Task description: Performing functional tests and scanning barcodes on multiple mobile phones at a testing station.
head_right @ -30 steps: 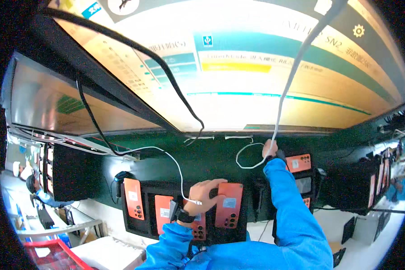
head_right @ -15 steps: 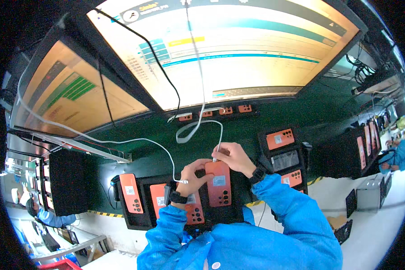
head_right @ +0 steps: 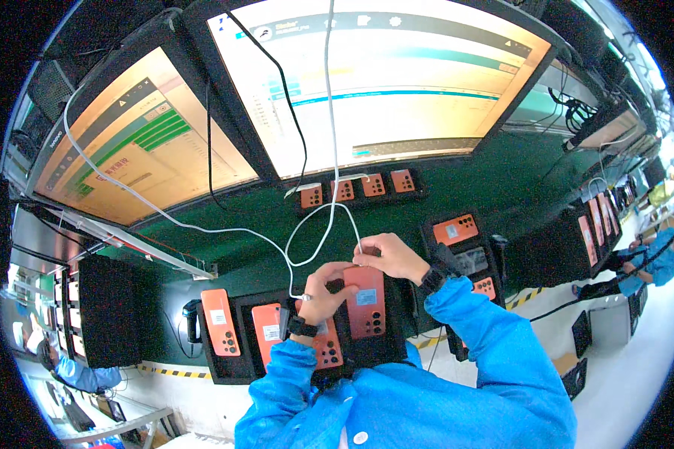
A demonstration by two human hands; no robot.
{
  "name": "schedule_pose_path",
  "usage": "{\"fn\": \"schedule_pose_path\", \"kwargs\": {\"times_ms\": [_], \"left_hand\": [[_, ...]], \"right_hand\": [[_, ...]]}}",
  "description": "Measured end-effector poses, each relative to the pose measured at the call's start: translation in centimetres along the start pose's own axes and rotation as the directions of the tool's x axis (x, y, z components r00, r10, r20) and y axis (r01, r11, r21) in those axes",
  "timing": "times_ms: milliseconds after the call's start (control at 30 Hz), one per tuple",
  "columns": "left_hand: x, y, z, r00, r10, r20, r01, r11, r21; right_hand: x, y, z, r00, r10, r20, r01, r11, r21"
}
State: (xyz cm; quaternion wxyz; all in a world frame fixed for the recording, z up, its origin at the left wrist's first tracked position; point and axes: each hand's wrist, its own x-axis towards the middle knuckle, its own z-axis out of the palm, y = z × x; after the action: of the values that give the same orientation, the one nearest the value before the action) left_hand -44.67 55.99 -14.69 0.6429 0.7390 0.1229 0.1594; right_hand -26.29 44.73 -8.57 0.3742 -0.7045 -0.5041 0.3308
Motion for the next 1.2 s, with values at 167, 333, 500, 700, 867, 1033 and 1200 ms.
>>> {"fn": "schedule_pose_path", "kwargs": {"times_ms": [167,333,500,700,867,1033,1200], "left_hand": [[-0.3,-0.7,0.6,0.995,0.039,-0.096,-0.023,0.985,0.169],[-4.1,3.1,3.0,0.956,0.121,-0.268,-0.012,0.927,0.374],[-12.8,9.3,0.2,0.961,-0.261,0.095,0.239,0.951,0.196],[-18.2,6.2,-16.6,0.733,-0.21,-0.647,0.387,0.911,0.143],[-23.2,-5.7,-29.3,0.517,-0.188,-0.835,0.421,0.905,0.058],[-24.5,-20.9,-32.9,0.554,-0.307,-0.774,0.73,0.626,0.274],[-20.6,-18.0,-32.4,0.316,-0.105,-0.943,0.939,0.177,0.295]], "right_hand": [[-0.1,2.6,1.3,0.997,0.057,-0.048,-0.049,0.985,0.164],[2.1,6.1,4.2,0.902,-0.021,-0.432,0.053,0.997,0.062],[-1.0,-1.2,9.2,0.829,-0.073,-0.555,0.119,0.992,0.047],[4.2,-2.0,15.1,0.981,-0.178,-0.076,0.112,0.841,-0.529],[5.2,-1.8,13.6,0.993,-0.118,0.009,0.117,0.964,-0.238],[4.5,-4.5,13.9,0.968,0.049,-0.247,-0.085,0.987,-0.137],[2.4,-7.8,15.9,0.891,0.001,-0.455,-0.098,0.977,-0.191]]}}
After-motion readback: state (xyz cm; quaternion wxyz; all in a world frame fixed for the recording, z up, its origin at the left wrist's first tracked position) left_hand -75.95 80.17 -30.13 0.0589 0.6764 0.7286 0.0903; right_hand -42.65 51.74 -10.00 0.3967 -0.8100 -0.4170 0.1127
